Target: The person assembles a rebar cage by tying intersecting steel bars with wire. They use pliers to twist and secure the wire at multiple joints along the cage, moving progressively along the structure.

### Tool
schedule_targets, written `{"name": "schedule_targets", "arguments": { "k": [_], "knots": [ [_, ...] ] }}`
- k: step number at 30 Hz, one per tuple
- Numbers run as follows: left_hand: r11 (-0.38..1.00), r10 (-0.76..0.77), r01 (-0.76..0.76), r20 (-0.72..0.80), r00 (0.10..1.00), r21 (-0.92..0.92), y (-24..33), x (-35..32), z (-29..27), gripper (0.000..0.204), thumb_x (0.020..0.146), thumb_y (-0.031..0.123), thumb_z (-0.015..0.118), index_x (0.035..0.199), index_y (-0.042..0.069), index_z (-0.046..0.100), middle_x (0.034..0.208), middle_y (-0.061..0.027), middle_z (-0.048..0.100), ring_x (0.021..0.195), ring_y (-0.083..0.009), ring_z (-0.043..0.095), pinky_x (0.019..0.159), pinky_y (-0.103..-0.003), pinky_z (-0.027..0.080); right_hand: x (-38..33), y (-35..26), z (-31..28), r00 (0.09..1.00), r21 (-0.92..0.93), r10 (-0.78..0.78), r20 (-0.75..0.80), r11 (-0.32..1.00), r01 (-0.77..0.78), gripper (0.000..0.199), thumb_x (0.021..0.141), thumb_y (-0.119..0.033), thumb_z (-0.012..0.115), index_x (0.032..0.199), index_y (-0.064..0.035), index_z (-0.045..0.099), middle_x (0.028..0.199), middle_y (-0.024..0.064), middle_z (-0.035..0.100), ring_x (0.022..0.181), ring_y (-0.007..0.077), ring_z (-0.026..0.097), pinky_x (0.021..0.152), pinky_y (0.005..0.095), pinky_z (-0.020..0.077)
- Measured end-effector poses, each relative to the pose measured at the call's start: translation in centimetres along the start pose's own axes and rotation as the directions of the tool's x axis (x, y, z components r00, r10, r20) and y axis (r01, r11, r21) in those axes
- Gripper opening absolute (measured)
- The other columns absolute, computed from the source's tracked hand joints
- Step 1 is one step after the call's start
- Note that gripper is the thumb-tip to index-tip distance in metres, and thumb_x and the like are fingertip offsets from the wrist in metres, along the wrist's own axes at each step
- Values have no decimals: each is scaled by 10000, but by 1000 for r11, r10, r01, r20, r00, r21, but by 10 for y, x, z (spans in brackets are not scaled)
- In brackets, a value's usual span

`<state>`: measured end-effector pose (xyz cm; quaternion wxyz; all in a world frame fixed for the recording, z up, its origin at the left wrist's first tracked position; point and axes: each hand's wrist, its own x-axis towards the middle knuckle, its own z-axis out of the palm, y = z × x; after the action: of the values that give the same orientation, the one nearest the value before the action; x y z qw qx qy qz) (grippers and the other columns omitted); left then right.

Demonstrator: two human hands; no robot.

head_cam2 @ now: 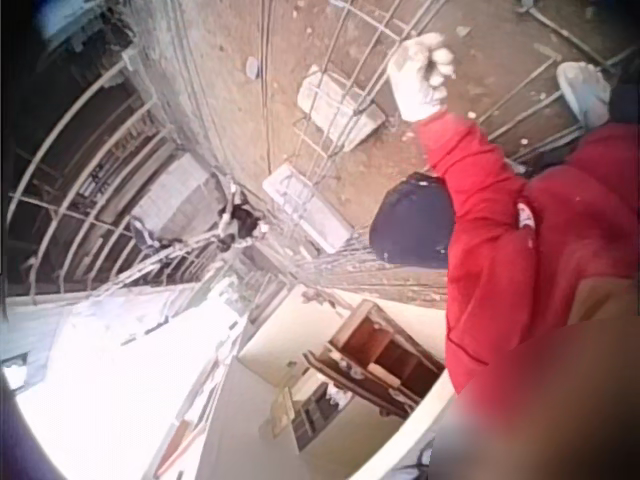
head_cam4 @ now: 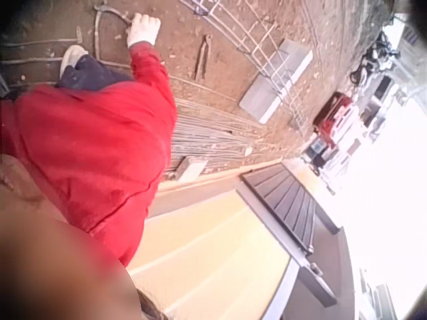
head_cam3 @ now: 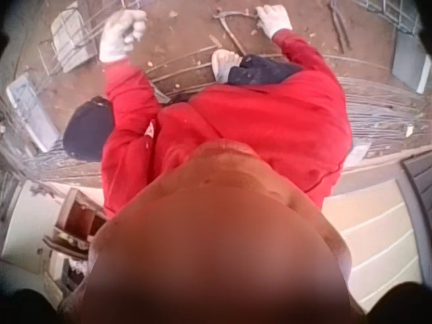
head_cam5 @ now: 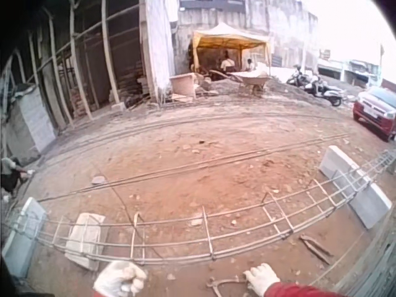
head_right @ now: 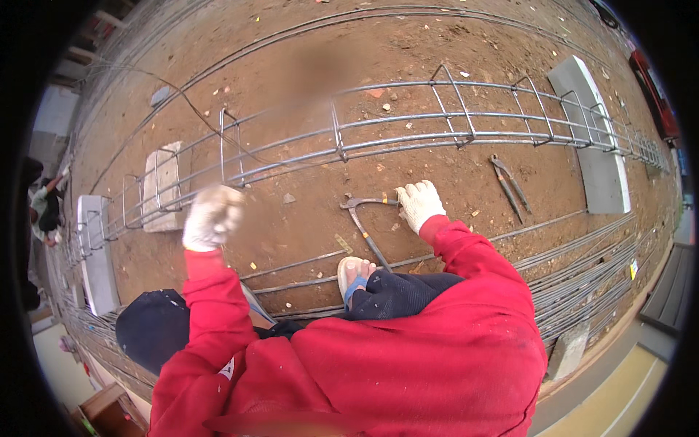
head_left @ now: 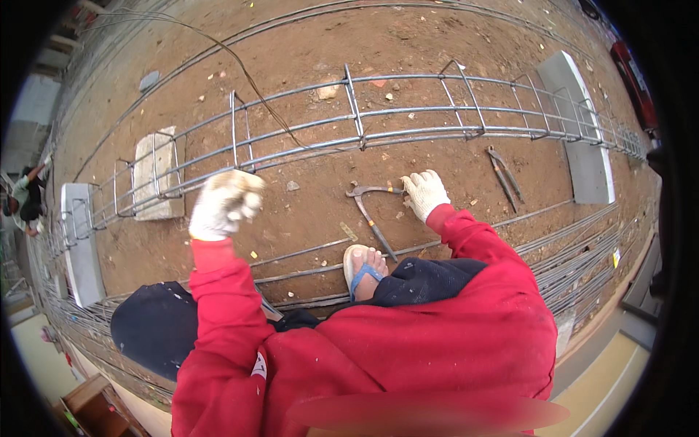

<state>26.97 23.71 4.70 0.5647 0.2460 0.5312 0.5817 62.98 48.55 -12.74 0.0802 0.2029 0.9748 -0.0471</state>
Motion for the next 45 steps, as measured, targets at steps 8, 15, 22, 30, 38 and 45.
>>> {"name": "schedule_targets", "arguments": {
  "k": [8, 15, 22, 30, 38, 45],
  "knots": [
    [767, -508, 411, 77, 858, 492, -137, 48, 71, 433, 818, 342, 733, 1098, 14, 705, 908, -131, 731, 754, -216, 694, 666, -330, 548, -25, -43, -5, 959, 94, 156, 238, 979, -182, 558, 842, -293, 698, 1322, -105, 485, 1111, 130, 634, 1032, 322, 615, 914, 431, 459],
    [448, -563, 168, 132, 816, 878, -165, 89, 78, 721, 645, 514, 798, 1109, -30, 701, 1116, -237, 688, 1023, -372, 675, 878, -431, 533, -25, -116, -74, 853, 211, 379, 359, 857, -470, 455, 895, -412, 639, 1247, -130, 586, 1015, 227, 669, 954, 398, 660, 809, 485, 524],
    [994, -98, 109, 671, 735, 25, -187, 87, 171, 621, 798, 423, 752, 1270, 43, 617, 1092, -122, 683, 980, -224, 633, 850, -336, 502, -36, -87, -290, 860, -135, 348, 374, 938, -320, 288, 857, -282, 639, 1099, -135, 685, 936, 174, 702, 867, 358, 680, 748, 445, 535],
    [261, 285, 232, 305, 909, -937, -67, 76, 292, 162, 986, 150, 597, 1144, 115, 592, 1071, -51, 660, 997, -176, 624, 936, -327, 526, 48, -124, -444, 870, -504, 328, 368, 856, -110, 176, 841, -288, 639, 912, -128, 654, 777, 132, 637, 736, 348, 652, 632, 449, 509],
    [130, 67, 115, 125, 990, -985, -28, 84, 263, 104, 990, 74, 557, 1090, 100, 562, 1046, -157, 701, 936, -217, 678, 872, -371, 577, 139, -141, -438, 813, -609, 216, 541, 767, 201, 273, 888, -325, 617, 1055, -111, 654, 831, 89, 672, 745, 310, 677, 659, 429, 535],
    [88, 47, 138, 142, 989, -987, -36, 83, 262, 166, 979, 19, 515, 1142, 48, 536, 961, -143, 683, 894, -212, 674, 848, -407, 595, 159, -142, -432, 677, -666, 341, 652, 684, 298, 356, 882, -322, 645, 1177, -124, 621, 841, 94, 623, 760, 308, 646, 662, 434, 510]
  ]
}}
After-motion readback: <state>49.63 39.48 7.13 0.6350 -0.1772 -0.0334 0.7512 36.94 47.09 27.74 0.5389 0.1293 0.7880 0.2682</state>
